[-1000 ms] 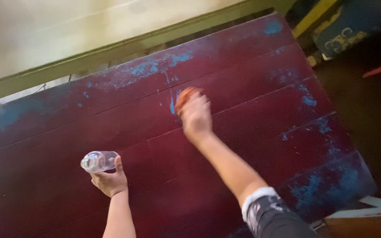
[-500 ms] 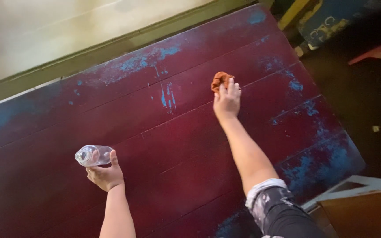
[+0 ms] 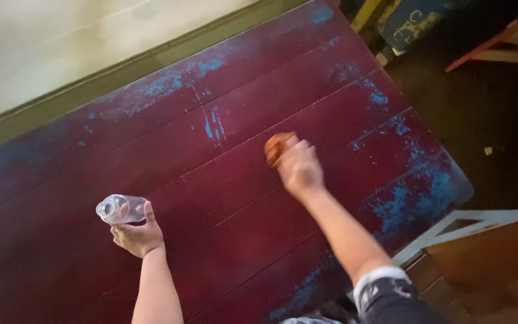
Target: The person wipes a maroon wooden table with a brown cloth while holding a clear bottle. They repeatedly rub the surface in circular and back-and-forth motions across different areas of the tabletop.
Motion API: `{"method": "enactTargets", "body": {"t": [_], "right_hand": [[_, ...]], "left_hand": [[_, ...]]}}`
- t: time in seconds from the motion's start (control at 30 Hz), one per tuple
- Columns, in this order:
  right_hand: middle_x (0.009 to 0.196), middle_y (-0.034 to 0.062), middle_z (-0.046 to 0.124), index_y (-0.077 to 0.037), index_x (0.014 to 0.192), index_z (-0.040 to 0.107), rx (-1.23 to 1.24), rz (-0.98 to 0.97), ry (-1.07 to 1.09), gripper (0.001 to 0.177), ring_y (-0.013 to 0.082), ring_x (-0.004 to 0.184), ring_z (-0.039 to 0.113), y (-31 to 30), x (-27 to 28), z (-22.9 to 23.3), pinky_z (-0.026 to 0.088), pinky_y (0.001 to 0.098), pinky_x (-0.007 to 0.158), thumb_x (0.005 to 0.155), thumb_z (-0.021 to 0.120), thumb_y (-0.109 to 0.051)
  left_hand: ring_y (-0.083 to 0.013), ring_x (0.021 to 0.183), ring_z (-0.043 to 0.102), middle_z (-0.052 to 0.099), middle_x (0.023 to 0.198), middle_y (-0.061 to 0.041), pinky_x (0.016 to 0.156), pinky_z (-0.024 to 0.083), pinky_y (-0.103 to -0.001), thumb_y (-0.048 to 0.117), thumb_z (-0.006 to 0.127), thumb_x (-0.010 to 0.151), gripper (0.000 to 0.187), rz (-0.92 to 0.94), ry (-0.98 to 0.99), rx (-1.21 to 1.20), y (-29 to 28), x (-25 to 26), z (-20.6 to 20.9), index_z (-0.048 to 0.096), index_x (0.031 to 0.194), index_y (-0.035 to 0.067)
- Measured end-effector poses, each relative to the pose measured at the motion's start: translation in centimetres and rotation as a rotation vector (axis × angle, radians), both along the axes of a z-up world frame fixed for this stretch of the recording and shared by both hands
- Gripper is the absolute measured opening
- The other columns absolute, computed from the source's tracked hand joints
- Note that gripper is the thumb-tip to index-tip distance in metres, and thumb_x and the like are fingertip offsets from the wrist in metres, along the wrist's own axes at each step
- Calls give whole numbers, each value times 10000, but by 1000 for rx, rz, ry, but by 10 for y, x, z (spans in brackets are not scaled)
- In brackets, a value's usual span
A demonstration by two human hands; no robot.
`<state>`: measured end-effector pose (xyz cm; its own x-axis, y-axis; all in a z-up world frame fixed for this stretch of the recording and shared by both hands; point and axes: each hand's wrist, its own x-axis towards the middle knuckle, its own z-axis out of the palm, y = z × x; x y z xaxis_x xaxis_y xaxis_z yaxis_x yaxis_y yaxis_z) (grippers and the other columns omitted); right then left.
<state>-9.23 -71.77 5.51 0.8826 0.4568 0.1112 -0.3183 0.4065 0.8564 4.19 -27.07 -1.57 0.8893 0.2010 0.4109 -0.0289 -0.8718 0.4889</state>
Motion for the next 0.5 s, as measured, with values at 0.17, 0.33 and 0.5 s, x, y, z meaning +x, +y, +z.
{"method": "enactTargets", "body": {"t": [0.17, 0.33, 0.5], "right_hand": [[1380, 279, 600, -64, 1173, 768, 2028, 6, -532, 426, 502, 1217, 568, -44, 17, -39, 416, 577, 991, 777, 832, -206], [1252, 389, 587, 149, 1249, 603, 1501, -56, -142, 534, 496, 1162, 598, 127, 39, 4, 423, 533, 1052, 900, 566, -254], [1387, 135, 649, -127, 1116, 742, 2164, 585, 303, 362, 397, 1333, 583, 196, -25, 3, 431, 517, 1153, 787, 752, -278]], "left_hand": [[-329, 1164, 602, 695, 1160, -144, 946, 436, -423, 572, 853, 850, 670, -13, -40, 17, -5, 1, 7, 567, 1205, 81], [-397, 1218, 570, 668, 1223, -262, 993, 415, -453, 540, 878, 811, 794, -18, 3, 15, -11, -2, 18, 537, 1253, -24], [-414, 1202, 574, 667, 1195, -253, 1006, 399, -489, 663, 828, 818, 841, -20, 0, 0, -11, 3, 15, 563, 1244, -13]]}}
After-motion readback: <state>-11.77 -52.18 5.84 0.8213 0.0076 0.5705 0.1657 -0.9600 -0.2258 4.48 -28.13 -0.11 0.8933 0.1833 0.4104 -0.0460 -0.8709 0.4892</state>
